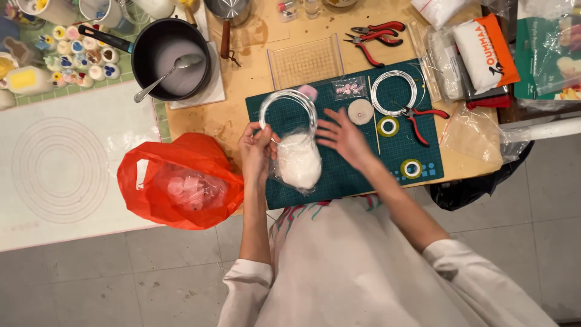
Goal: Organizing craft supplies and tools on a workbench.
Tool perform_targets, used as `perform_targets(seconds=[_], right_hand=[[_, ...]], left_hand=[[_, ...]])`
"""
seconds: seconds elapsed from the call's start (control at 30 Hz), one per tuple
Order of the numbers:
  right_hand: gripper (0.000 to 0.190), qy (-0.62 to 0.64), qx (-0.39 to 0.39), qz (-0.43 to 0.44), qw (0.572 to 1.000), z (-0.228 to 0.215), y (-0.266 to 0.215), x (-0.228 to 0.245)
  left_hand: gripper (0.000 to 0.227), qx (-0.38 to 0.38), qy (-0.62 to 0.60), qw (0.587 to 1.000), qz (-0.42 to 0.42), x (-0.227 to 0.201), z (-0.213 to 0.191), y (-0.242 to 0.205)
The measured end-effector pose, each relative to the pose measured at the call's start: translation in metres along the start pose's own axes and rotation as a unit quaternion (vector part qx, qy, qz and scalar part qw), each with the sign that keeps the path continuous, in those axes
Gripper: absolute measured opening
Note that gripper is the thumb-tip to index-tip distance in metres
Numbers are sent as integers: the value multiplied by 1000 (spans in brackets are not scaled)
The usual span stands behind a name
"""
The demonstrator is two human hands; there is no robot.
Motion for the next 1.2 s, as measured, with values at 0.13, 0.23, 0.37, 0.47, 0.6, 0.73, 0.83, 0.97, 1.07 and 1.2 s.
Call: perform_targets(seconds=[0.13,0.23,0.37,0.47,0.6,0.73,0.83,0.97,1.07,1.2], right_hand=[[55,419,163,159,879,9,-20,49],[41,400,150,96,899,-14,-9,24],[33,196,40,-55,978,-46,-13,28],[26,-58,-5,-195,979,-51,-32,63],[23,-271,-39,-262,925,-44,-54,76],[26,-278,-64,-124,950,-49,-50,42],[26,-355,-93,-211,906,-48,-46,32],[39,-243,50,17,969,-57,-27,0],[62,-326,47,-142,933,-68,-17,0],[65,-388,-37,-151,909,-83,3,21]], left_hand=[[9,67,47,996,-34,6,20,-4],[9,90,95,991,-37,7,35,-8],[9,67,138,988,-15,11,45,-13],[10,83,161,981,71,43,30,-5],[10,113,318,934,114,4,83,-36],[8,303,560,769,58,-11,136,-57],[11,371,596,712,20,-3,143,-54],[12,321,479,817,18,-13,131,-38],[11,255,432,865,12,-21,114,-27],[10,220,378,898,-44,-5,85,-19]])
Point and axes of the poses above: each hand's wrist, its own y-axis towards the middle knuckle, its own z-axis out of the palm, x = y × z, the point moved 4 cm from there along y, towards the middle knuckle, and after that the axes turned 3 degrees about -y, right-handed, at the moved point
